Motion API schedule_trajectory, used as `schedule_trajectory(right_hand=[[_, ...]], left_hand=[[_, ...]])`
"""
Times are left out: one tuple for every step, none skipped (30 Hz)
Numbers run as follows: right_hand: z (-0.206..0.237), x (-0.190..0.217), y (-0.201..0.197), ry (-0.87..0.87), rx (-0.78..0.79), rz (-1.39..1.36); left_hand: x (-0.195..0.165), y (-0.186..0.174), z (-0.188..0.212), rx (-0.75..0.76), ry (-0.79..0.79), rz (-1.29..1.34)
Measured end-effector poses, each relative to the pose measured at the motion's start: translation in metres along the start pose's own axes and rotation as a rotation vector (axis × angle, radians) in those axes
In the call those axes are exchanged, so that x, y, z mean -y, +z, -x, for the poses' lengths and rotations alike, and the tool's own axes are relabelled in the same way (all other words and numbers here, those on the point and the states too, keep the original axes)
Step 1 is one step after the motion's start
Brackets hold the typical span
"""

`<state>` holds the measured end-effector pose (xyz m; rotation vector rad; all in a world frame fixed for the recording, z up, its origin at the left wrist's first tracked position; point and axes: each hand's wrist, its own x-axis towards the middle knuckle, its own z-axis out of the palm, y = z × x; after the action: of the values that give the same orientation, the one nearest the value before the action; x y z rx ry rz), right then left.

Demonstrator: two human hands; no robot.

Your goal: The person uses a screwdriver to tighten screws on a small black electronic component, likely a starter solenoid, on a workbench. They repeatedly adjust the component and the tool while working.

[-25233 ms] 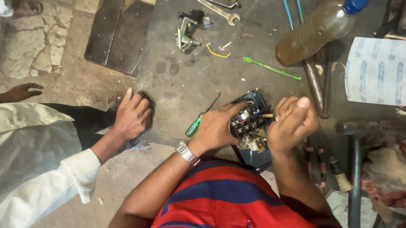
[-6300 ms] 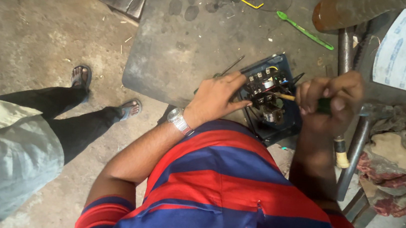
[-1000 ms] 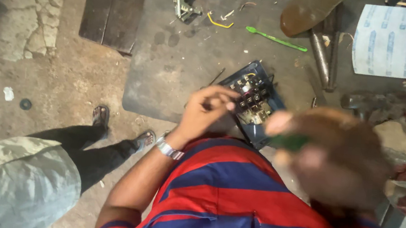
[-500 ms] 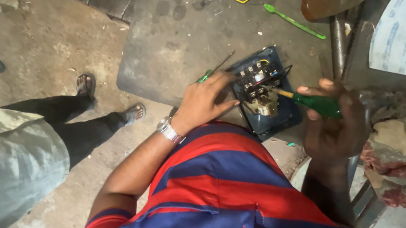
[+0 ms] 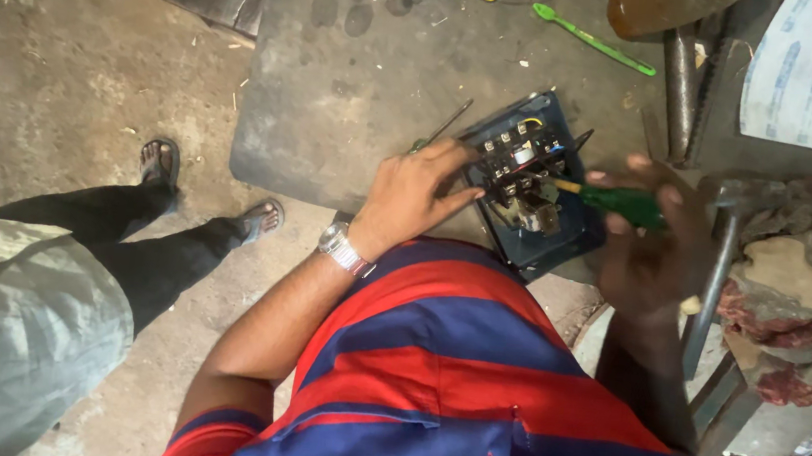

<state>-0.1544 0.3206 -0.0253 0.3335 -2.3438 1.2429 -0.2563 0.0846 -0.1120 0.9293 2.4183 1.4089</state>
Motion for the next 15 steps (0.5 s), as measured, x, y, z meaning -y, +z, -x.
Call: schedule_trajectory(right_hand=[[0.0003,-0.003,0.0015,-0.003,0.012,0.0],[0.0019,-0.0041,0.0029,0.019,0.014,-0.006],[0.0035,-0.0045,0.0039,0.04,0.018,-0.012],[0.0047,-0.005,0.005,0.062,0.021,-0.019],[0.0057,-0.0054,0.006,0.055,0.02,-0.008],[0.0063,-0.0056,0.0065,0.049,0.019,0.003],[0.0068,-0.0058,0.007,0.043,0.016,0.014],[0.007,-0.006,0.0072,0.031,0.019,0.026],[0.0068,-0.0064,0.0073,0.02,0.021,0.037],[0.0063,-0.0069,0.0073,0.009,0.023,0.049],[0.0058,-0.0073,0.0074,0.008,0.02,0.037],[0.0051,-0.0075,0.0073,0.007,0.019,0.026],[0.0047,-0.0074,0.0074,0.007,0.017,0.014],[0.0043,-0.0067,0.0073,0.013,0.027,0.006],[0.0043,-0.0057,0.0073,0.02,0.038,-0.002]], left_hand=[[0.0001,-0.0004,-0.0003,-0.002,0.006,-0.001],[0.0003,-0.0011,-0.0003,-0.005,0.011,-0.003],[0.0005,-0.0019,-0.0002,-0.009,0.014,-0.005],[0.0005,-0.0025,0.0,0.008,-0.007,0.006],[0.0004,-0.003,0.0003,0.026,-0.028,0.018],[0.0002,-0.0034,0.0007,0.045,-0.049,0.031],[0.0,-0.0036,0.001,0.04,-0.041,0.024],[-0.0001,-0.0038,0.001,0.035,-0.032,0.016],[-0.0002,-0.0038,0.0009,0.03,-0.023,0.007],[-0.0002,-0.0038,0.0008,0.028,-0.018,0.002],[-0.0002,-0.0037,0.0008,0.026,-0.014,-0.004],[-0.0002,-0.0036,0.0008,0.022,-0.009,-0.009],[-0.0001,-0.0035,0.0007,0.025,-0.012,-0.007],[0.0001,-0.0035,0.0006,0.029,-0.015,-0.006],[0.0004,-0.0033,0.0005,0.033,-0.018,-0.005]])
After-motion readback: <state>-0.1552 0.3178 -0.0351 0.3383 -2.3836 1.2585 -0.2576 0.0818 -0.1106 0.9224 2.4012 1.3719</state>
